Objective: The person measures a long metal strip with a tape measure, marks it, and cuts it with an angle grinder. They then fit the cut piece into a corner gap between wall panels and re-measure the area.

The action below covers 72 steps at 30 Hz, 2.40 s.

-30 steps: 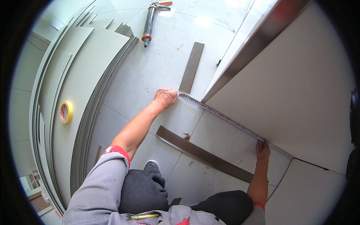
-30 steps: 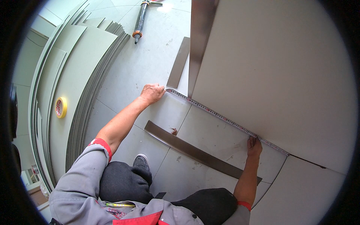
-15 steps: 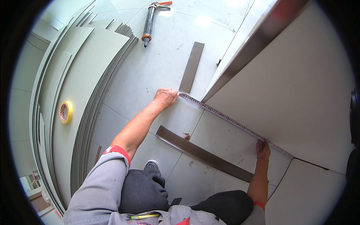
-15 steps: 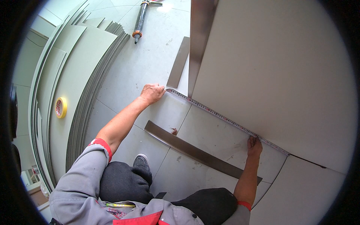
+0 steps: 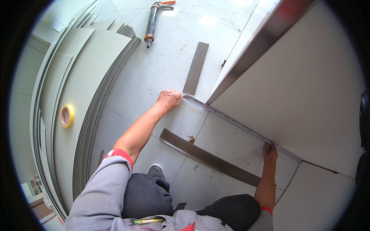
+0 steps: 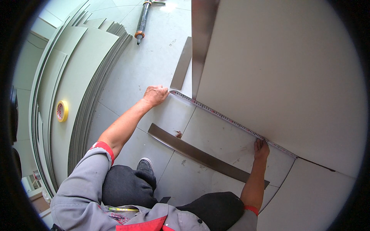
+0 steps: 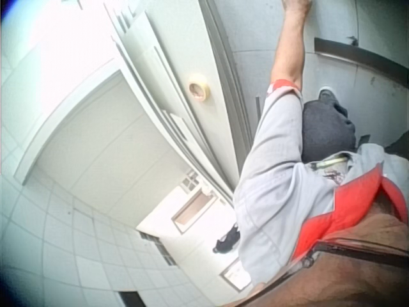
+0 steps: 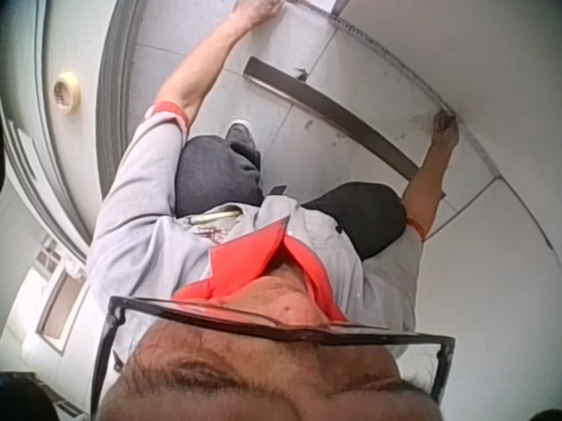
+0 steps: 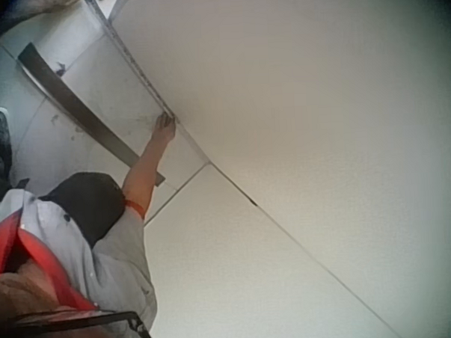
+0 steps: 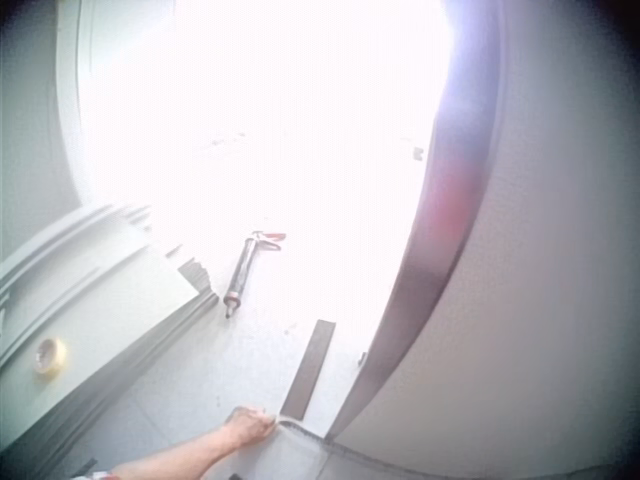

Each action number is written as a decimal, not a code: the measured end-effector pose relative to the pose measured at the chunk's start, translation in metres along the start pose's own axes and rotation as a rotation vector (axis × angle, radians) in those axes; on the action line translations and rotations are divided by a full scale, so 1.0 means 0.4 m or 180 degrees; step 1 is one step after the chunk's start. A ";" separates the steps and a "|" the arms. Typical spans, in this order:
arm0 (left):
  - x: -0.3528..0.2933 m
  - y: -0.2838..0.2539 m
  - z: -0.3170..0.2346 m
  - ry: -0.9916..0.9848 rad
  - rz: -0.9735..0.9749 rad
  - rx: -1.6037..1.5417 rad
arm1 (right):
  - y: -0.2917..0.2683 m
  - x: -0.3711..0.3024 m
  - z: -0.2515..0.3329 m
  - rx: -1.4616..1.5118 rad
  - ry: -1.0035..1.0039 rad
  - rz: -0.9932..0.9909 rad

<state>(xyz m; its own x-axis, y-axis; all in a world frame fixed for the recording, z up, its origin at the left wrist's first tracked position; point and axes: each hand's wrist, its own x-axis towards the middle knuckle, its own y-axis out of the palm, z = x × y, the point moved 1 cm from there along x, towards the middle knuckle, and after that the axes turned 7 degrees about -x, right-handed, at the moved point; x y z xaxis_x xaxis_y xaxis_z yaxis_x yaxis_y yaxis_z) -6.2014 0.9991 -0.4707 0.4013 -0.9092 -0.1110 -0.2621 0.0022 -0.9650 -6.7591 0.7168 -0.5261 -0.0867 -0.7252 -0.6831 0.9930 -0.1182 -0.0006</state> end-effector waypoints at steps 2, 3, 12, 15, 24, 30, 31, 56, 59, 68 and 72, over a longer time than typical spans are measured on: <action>-0.001 0.000 0.002 -0.0005 0.0022 -0.0032 | 0.004 -0.004 0.000 0.0039 0.0028 -0.0004; -0.002 0.000 0.003 -0.0008 0.0032 -0.0048 | 0.006 -0.005 0.001 0.0059 0.0041 -0.0006; 0.002 0.003 0.006 0.0030 0.0045 -0.0011 | -0.005 0.013 -0.002 0.0112 0.0077 0.0013; 0.001 0.004 0.006 0.0018 0.0063 -0.0029 | -0.004 0.008 -0.002 0.0147 0.0068 0.0039; 0.002 -0.002 0.002 0.0059 0.0023 -0.0031 | -0.001 0.000 0.004 0.0085 0.0031 0.0065; 0.004 -0.003 0.001 0.0044 0.0018 -0.0021 | 0.008 -0.013 0.010 0.0089 0.0029 0.0026; 0.005 -0.003 -0.001 0.0034 0.0039 -0.0017 | 0.009 -0.015 0.012 0.0043 0.0021 -0.0036; 0.003 -0.006 0.000 0.0023 0.0024 -0.0054 | 0.001 -0.001 0.004 0.0092 0.0066 0.0006; -0.001 -0.003 0.002 0.0005 0.0043 -0.0037 | 0.018 -0.013 0.004 0.0016 0.0094 -0.0085; 0.005 -0.004 -0.001 0.0003 0.0022 -0.0065 | 0.013 -0.020 0.017 0.0060 0.0052 0.0023; 0.004 -0.002 0.000 -0.0014 0.0038 -0.0055 | 0.016 -0.021 0.016 0.0070 0.0064 0.0039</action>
<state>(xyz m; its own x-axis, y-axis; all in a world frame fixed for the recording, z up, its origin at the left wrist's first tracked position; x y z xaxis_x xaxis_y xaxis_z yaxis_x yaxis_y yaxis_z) -6.2004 0.9976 -0.4700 0.4019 -0.9073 -0.1237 -0.2819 0.0059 -0.9594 -6.7527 0.7178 -0.5159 -0.0728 -0.7128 -0.6976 0.9919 -0.1246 0.0238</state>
